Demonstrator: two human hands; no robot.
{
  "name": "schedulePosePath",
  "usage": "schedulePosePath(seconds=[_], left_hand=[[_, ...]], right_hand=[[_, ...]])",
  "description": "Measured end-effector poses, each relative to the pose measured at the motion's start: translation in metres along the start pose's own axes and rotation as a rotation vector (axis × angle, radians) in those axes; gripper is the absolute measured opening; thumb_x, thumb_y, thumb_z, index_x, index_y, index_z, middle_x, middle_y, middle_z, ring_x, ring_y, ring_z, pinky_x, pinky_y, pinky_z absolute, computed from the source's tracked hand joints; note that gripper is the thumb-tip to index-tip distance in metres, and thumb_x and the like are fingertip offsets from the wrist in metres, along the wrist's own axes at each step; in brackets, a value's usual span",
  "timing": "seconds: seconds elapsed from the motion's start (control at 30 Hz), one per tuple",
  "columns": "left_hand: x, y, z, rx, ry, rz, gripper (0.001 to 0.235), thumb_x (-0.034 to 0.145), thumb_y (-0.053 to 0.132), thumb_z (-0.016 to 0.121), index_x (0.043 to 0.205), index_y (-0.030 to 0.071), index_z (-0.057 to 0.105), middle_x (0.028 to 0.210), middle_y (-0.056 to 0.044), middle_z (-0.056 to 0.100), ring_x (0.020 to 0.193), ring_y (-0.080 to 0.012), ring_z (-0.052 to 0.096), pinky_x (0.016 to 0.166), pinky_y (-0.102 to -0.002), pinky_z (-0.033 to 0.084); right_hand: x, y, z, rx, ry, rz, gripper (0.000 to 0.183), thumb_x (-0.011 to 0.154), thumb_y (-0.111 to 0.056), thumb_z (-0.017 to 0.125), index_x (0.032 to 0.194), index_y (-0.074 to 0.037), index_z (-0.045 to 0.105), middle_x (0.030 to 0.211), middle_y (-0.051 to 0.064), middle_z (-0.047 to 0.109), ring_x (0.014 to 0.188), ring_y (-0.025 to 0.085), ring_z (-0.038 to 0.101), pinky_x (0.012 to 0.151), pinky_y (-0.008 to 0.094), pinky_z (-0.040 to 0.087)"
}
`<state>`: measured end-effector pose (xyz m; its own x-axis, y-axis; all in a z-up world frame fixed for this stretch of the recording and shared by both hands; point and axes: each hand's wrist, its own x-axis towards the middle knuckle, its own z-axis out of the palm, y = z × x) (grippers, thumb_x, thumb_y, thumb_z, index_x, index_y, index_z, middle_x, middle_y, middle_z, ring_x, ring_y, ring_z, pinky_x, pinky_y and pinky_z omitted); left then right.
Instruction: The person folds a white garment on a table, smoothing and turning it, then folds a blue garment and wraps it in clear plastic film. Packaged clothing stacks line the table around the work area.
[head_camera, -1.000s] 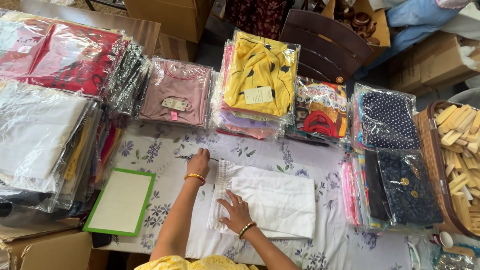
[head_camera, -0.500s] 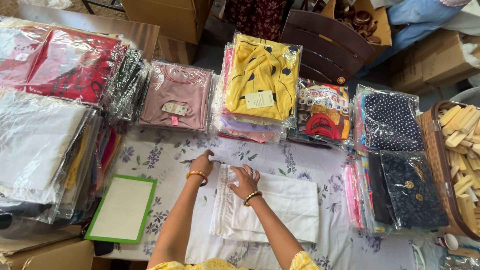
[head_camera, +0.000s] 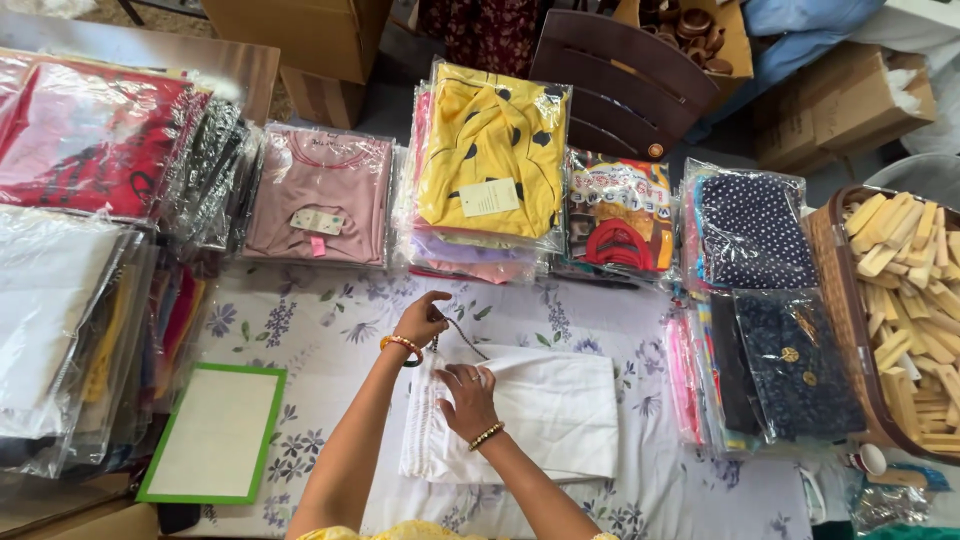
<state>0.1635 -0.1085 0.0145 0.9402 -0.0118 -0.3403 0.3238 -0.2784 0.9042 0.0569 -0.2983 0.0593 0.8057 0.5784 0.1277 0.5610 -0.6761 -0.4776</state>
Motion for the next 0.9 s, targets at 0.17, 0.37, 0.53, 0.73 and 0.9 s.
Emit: schedulePosePath(seconds=[0.17,0.37,0.53,0.73,0.9], left_hand=[[-0.013,0.039,-0.009,-0.135,-0.048,0.254,0.062,0.078,-0.005,0.071,0.136,0.014,0.06,0.084,-0.003,0.066,0.078,-0.0126,0.066,0.075,-0.03,0.057],[-0.04,0.1,0.005,-0.016,-0.16,0.432,0.06,0.077,-0.008,0.069,0.133,0.013,0.064,0.09,-0.005,0.069,0.084,-0.0154,0.067,0.081,-0.032,0.058],[-0.058,0.103,0.006,0.104,0.052,0.557,0.05,0.08,-0.007,0.066,0.126,0.014,0.067,0.108,-0.008,0.071,0.103,-0.0261,0.068,0.094,-0.037,0.054],[-0.064,0.048,0.012,0.447,0.289,0.371,0.033,0.078,0.009,0.076,0.108,0.019,0.07,0.124,-0.003,0.067,0.124,-0.0269,0.058,0.106,-0.044,0.046],[-0.072,0.035,0.026,0.846,0.139,0.315,0.046,0.07,0.023,0.085,0.114,0.022,0.072,0.126,-0.003,0.061,0.124,-0.0258,0.048,0.108,-0.068,0.023]], right_hand=[[0.023,0.02,0.004,0.164,0.167,0.064,0.053,0.082,-0.029,0.079,0.13,-0.014,0.061,0.13,0.008,0.062,0.126,0.029,0.053,0.103,0.048,0.034],[0.047,0.142,0.168,0.09,0.149,0.022,0.049,0.083,-0.018,0.069,0.13,-0.009,0.058,0.124,0.007,0.062,0.111,0.025,0.066,0.089,0.037,0.054],[0.092,0.176,0.151,0.482,0.036,0.039,0.017,0.102,-0.006,0.059,0.119,-0.008,0.058,0.112,0.002,0.058,0.103,0.013,0.055,0.086,0.023,0.045],[0.085,0.143,0.054,1.425,0.077,0.825,0.012,0.09,-0.005,0.074,0.102,-0.004,0.074,0.086,0.004,0.073,0.075,0.013,0.071,0.071,0.027,0.06],[0.066,0.178,0.04,1.467,0.211,0.891,0.013,0.087,0.002,0.074,0.099,0.002,0.074,0.083,0.009,0.073,0.07,0.017,0.07,0.067,0.029,0.061]])
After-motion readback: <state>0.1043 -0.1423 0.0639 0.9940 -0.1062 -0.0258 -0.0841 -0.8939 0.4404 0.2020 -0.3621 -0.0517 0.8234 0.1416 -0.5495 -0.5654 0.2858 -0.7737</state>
